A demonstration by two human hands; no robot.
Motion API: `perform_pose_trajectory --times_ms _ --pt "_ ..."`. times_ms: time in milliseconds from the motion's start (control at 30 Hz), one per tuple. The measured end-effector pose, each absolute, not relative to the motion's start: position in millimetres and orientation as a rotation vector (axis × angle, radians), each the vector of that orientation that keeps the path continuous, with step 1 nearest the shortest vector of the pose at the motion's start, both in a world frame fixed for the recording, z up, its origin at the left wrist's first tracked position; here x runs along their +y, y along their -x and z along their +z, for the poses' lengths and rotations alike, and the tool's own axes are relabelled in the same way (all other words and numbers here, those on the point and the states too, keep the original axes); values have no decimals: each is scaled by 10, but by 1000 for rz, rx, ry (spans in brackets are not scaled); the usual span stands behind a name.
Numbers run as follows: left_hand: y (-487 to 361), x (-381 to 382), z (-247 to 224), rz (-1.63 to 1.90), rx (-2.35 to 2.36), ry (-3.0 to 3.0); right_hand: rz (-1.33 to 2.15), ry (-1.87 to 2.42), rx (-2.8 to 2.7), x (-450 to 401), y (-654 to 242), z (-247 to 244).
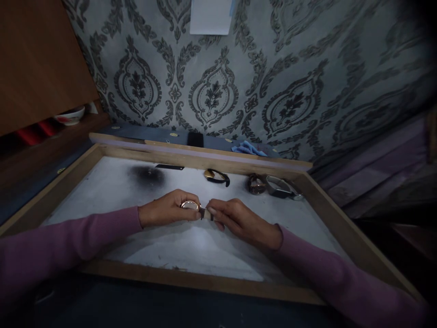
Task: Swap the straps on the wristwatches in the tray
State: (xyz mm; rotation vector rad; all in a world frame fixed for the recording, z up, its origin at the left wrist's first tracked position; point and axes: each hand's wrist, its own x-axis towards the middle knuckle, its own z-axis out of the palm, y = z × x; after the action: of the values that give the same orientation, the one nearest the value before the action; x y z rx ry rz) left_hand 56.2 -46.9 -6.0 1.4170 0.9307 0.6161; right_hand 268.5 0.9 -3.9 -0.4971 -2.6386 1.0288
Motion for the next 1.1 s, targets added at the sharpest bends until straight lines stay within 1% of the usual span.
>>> perform_pose_trajectory --times_ms 333,600,1100 --pt "-506 -444 -38 568 904 -1465 1014 541 -2632 18 -2689 -29" --pt "-503 -444 11 513 971 -1518 1009 576 -2636 19 -2681 -18" --pt "-506 -453 -56 574 965 -1499 1070 663 -2571 59 -2695 -67"
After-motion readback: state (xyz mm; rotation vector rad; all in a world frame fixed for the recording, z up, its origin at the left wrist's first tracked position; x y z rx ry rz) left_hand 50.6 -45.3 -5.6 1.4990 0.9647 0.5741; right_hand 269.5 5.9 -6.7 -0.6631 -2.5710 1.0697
